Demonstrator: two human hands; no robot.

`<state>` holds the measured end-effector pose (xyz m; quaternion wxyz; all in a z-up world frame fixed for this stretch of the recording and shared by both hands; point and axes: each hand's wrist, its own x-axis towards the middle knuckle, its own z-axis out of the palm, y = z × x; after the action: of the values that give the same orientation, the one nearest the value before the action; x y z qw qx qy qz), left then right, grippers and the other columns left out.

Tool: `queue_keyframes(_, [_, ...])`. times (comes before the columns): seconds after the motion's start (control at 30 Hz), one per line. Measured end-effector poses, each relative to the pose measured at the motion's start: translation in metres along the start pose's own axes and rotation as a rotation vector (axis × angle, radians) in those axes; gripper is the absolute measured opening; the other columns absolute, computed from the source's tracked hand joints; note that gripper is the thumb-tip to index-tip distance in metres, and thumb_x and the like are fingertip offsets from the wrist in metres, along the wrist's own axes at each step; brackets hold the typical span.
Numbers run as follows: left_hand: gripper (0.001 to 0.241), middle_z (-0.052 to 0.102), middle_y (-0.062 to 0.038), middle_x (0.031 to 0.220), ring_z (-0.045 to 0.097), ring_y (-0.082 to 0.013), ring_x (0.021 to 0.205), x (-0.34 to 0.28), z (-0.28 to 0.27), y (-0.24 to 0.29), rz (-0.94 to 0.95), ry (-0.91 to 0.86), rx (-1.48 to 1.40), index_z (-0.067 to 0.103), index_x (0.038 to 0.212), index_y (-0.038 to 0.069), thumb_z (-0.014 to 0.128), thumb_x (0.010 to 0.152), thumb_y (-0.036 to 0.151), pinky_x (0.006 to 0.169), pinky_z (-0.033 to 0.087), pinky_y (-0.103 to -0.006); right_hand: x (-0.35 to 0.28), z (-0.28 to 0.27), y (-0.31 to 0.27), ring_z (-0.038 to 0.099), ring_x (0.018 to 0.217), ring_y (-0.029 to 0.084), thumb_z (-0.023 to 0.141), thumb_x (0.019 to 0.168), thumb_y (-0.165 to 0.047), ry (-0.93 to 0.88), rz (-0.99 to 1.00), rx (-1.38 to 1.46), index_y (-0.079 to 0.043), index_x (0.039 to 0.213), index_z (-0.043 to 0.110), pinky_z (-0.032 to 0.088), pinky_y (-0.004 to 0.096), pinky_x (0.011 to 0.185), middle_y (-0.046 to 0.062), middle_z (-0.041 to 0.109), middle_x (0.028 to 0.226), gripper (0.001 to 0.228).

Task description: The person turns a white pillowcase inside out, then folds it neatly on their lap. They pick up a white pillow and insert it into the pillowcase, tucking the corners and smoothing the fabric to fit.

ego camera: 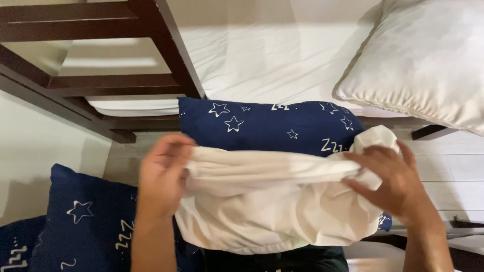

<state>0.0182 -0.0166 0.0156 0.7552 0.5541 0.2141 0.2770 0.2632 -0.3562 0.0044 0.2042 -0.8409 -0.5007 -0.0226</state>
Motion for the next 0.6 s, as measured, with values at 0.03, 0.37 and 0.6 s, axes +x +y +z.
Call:
queue_keyframes(0.03, [0.012, 0.069, -0.011, 0.102, 0.063, -0.0137, 0.081, -0.001, -0.006, 0.005, 0.138, 0.075, -0.201, 0.063, 0.111, 0.003, 0.060, 0.100, 0.000, 0.071, 0.056, -0.0248, 0.004, -0.003, 0.005, 0.065, 0.121, 0.023, 0.089, 0.063, -0.024, 0.074, 0.071, -0.121, -0.021, 0.114, 0.077, 0.031, 0.053, 0.126, 0.002, 0.076, 0.109, 0.052])
queue_keyframes(0.37, [0.006, 0.059, 0.002, 0.102, 0.057, -0.0041, 0.090, 0.025, 0.006, 0.064, 0.386, 0.373, -0.238, 0.055, 0.113, 0.013, 0.057, 0.110, 0.017, 0.085, 0.052, -0.0188, 0.059, -0.003, 0.050, 0.068, 0.083, 0.024, 0.065, 0.099, -0.030, -0.155, 0.602, 0.224, -0.009, 0.116, 0.068, 0.054, 0.037, 0.073, 0.010, 0.076, 0.103, 0.027])
queue_keyframes(0.6, [0.032, 0.063, -0.005, 0.114, 0.073, -0.0149, 0.107, 0.050, -0.007, 0.105, 0.671, 0.518, 0.086, 0.055, 0.123, 0.006, 0.037, 0.105, 0.027, 0.103, 0.069, -0.0262, 0.082, -0.082, 0.069, 0.060, 0.093, 0.036, 0.060, 0.115, 0.028, 0.809, -0.239, 0.051, 0.018, 0.125, 0.059, 0.055, 0.044, 0.086, 0.030, 0.062, 0.113, 0.013])
